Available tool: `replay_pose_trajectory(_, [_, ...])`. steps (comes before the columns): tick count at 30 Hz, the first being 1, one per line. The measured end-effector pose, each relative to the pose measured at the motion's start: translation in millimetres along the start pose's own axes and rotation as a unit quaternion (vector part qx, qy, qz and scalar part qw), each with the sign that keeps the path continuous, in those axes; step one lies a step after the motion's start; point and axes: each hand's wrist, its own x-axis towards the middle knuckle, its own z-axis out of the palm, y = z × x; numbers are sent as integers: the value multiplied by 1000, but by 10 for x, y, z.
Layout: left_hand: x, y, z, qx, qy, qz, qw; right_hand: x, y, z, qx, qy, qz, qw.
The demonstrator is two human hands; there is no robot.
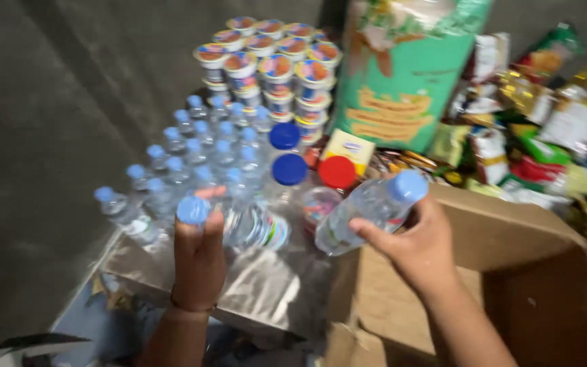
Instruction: The person picks up bottles of water from a group on a table and places them into a cardboard box on the floor.
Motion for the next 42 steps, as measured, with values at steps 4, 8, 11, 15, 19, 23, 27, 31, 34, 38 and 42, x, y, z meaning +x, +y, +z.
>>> replay_pose_trajectory(4, [-4,349,611,-100,-31,2,994,-147,16,-711,-66,66,36,995])
replay_pose_trajectory(8, [-201,594,1206,-180,-81,2,980,-392,243,-1242,-111,108,39,987])
replay_pose_trajectory(11, [-406,633,1547,-211,-115,-27,970,-576,529,-1535,-183,106,22,977])
replay_pose_trajectory(15, [-720,532,1799,-185,-119,-22,975,-811,796,-1787,-181,99,32,978])
replay_pose_trajectory(19, [-932,408,1840,-107,-110,-22,988,-897,882,-1851,-196,79,41,976])
replay_pose_trajectory(23, [-1018,314,1808,-92,-155,-40,983,-855,979,-1778,-159,45,91,982])
replay_pose_trajectory(27, [-1092,157,1811,-105,-200,-22,974,-679,1064,-1548,-153,29,111,981])
replay_pose_trajectory(31, [-1085,211,1823,-75,-286,-25,955,-353,1261,-1261,-79,-38,112,990])
replay_pose_trajectory(34, [-1185,218,1806,-56,-325,-1,944,-160,1572,-976,-111,-59,95,987])
replay_pose_trajectory(38, [-1135,294,1766,-58,-369,28,927,30,2036,-612,-128,-73,47,988])
replay_pose_trajectory(42, [-1134,304,1771,-30,-406,12,914,168,2157,-301,-131,-126,70,981])
